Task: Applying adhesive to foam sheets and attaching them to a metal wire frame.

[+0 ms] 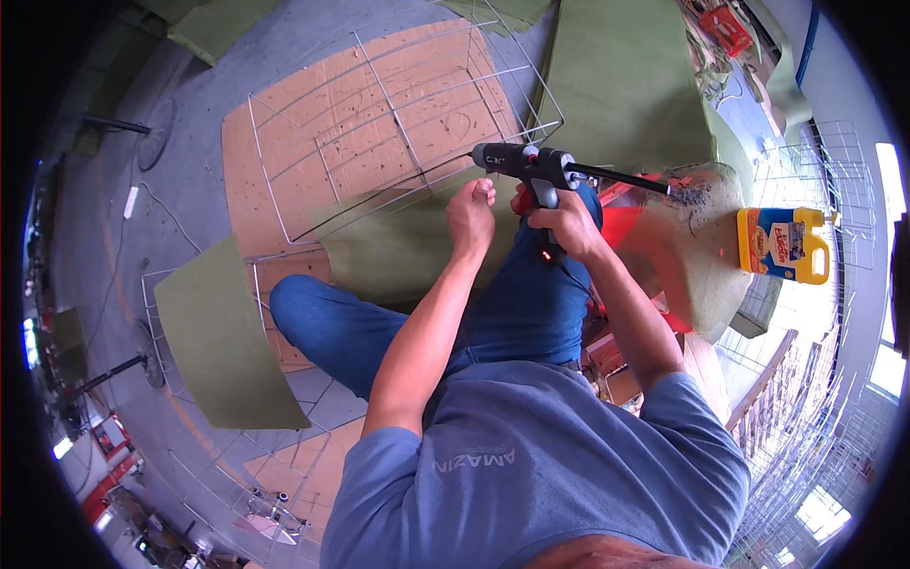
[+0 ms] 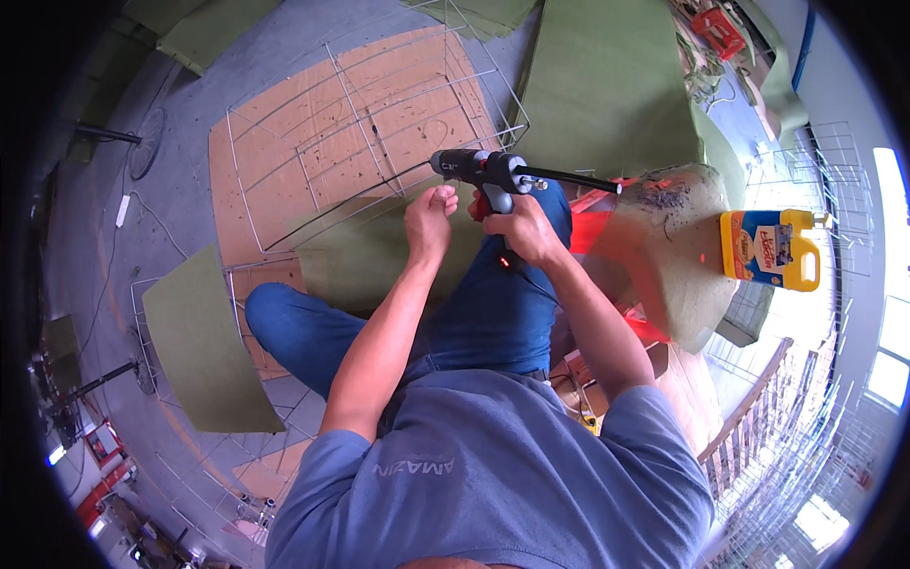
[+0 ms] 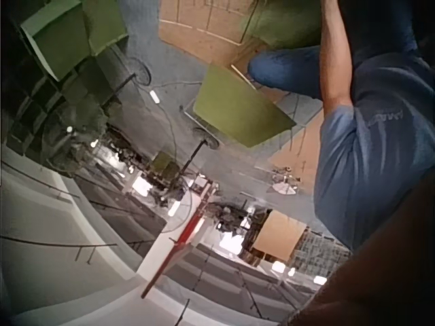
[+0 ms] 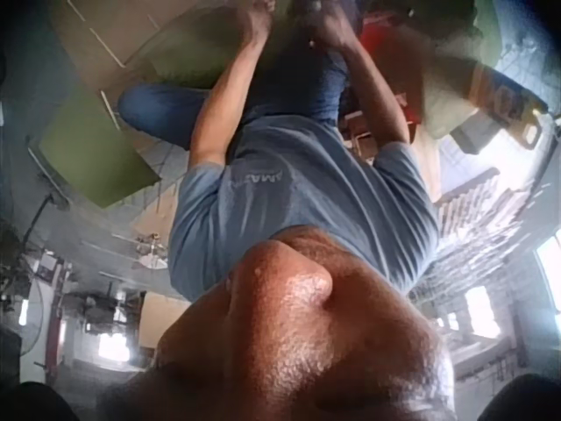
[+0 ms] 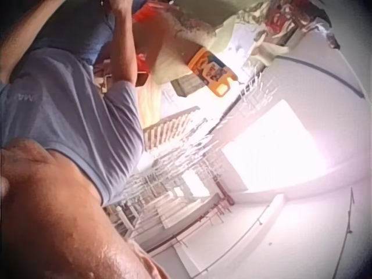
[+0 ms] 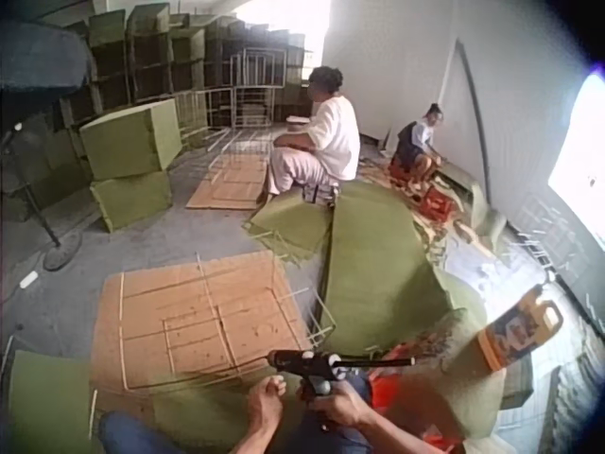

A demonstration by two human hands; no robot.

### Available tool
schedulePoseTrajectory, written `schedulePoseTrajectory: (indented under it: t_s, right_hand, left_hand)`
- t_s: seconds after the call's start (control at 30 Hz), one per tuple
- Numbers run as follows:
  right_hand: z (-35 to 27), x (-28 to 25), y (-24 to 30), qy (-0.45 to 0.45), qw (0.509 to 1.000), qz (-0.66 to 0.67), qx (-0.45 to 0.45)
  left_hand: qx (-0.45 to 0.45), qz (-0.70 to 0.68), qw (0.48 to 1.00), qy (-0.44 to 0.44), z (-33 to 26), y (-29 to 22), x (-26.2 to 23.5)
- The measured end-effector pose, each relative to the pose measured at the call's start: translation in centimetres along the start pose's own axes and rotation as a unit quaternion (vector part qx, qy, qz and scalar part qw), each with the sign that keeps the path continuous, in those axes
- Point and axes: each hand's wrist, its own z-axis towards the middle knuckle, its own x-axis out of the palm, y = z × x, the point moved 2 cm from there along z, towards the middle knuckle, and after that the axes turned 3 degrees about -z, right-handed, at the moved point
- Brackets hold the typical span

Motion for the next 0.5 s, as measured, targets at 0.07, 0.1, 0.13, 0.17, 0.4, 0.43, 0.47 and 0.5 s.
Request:
schedulePoseTrajectory:
  t_s: [0.07, 0.1, 0.13, 0.17, 0.4, 0.43, 0.47, 0.5]
  right_hand:
    - [0.0, 0.2, 0.0, -0.008, 1.000, -0.010, 0.009]
    - [0.1, 0.3, 0.1, -0.012, 1.000, -0.021, 0.018]
    - [0.2, 0.2, 0.1, -0.013, 1.000, -0.021, 0.017]
    - [0.2, 0.0, -0.1, -0.014, 0.999, -0.037, 0.019]
    - [0.0, -2.2, -0.2, -0.040, 0.997, -0.070, 0.021]
    - [0.0, -2.6, -0.3, -0.042, 0.996, -0.071, 0.022]
    - [0.0, -3.0, -0.6, -0.048, 0.996, -0.075, 0.024]
    - [0.0, -3.3, -0.6, -0.053, 0.995, -0.078, 0.027]
  left_hand:
    - [-0.003, -0.004, 1.000, -0.001, 0.0, 0.0, 0.0]
    - [-0.002, -0.004, 1.000, -0.001, 0.1, 0.0, 0.0]
    - [-0.001, -0.012, 1.000, 0.002, 0.2, 0.1, 0.1]
    - [0.000, -0.021, 1.000, 0.005, 0.4, 0.2, 0.3]
    - [-0.008, -0.011, 0.999, 0.037, 1.1, 0.4, 2.8]
    - [-0.008, -0.008, 0.999, 0.042, 1.2, 0.5, 3.2]
    - [-0.008, -0.005, 0.999, 0.046, 1.4, 0.5, 3.6]
    - [-0.009, -0.006, 0.999, 0.048, 1.5, 0.5, 4.0]
